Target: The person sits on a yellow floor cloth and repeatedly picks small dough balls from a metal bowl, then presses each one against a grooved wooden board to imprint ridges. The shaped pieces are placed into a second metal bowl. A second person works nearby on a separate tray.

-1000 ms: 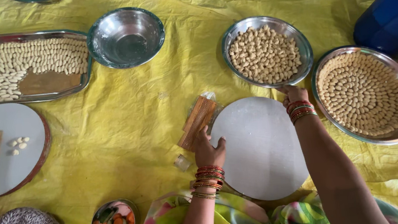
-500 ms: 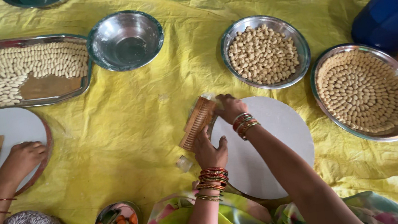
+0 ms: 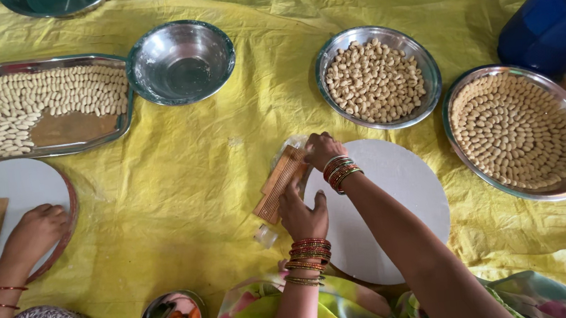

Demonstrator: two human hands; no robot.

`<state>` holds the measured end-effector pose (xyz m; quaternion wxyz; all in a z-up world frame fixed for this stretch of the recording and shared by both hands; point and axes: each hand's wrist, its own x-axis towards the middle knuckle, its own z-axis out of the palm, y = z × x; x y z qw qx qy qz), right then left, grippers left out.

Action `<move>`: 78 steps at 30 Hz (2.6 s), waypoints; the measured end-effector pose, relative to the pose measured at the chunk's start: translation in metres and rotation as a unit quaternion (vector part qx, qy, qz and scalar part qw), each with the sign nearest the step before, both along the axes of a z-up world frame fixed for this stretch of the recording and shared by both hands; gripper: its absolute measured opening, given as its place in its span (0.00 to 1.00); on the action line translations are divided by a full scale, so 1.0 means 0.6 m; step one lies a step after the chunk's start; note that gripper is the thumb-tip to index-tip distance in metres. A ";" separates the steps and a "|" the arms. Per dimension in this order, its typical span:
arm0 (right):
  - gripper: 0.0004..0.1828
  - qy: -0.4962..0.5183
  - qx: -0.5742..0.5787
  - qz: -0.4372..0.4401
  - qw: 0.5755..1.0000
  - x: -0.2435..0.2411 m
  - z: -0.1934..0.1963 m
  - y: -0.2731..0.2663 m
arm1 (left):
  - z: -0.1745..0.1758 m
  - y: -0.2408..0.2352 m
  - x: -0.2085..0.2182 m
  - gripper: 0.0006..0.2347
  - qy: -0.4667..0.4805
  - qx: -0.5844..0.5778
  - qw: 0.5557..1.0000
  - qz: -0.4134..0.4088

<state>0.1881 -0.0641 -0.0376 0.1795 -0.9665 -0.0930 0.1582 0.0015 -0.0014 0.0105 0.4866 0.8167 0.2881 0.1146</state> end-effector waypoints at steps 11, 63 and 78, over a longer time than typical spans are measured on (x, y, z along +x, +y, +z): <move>0.37 0.033 -0.053 0.035 0.997 -0.020 0.023 0.020 | -0.013 0.005 0.003 0.25 0.011 0.006 1.000 0.005; 0.13 0.168 0.556 -0.210 0.786 -0.235 0.057 -0.331 | -0.083 0.017 -0.013 0.10 0.025 -0.196 0.961 -0.195; 0.09 0.122 0.504 -0.173 0.837 -0.210 -0.046 -0.377 | -0.043 0.011 -0.017 0.12 0.173 -0.141 0.966 -0.129</move>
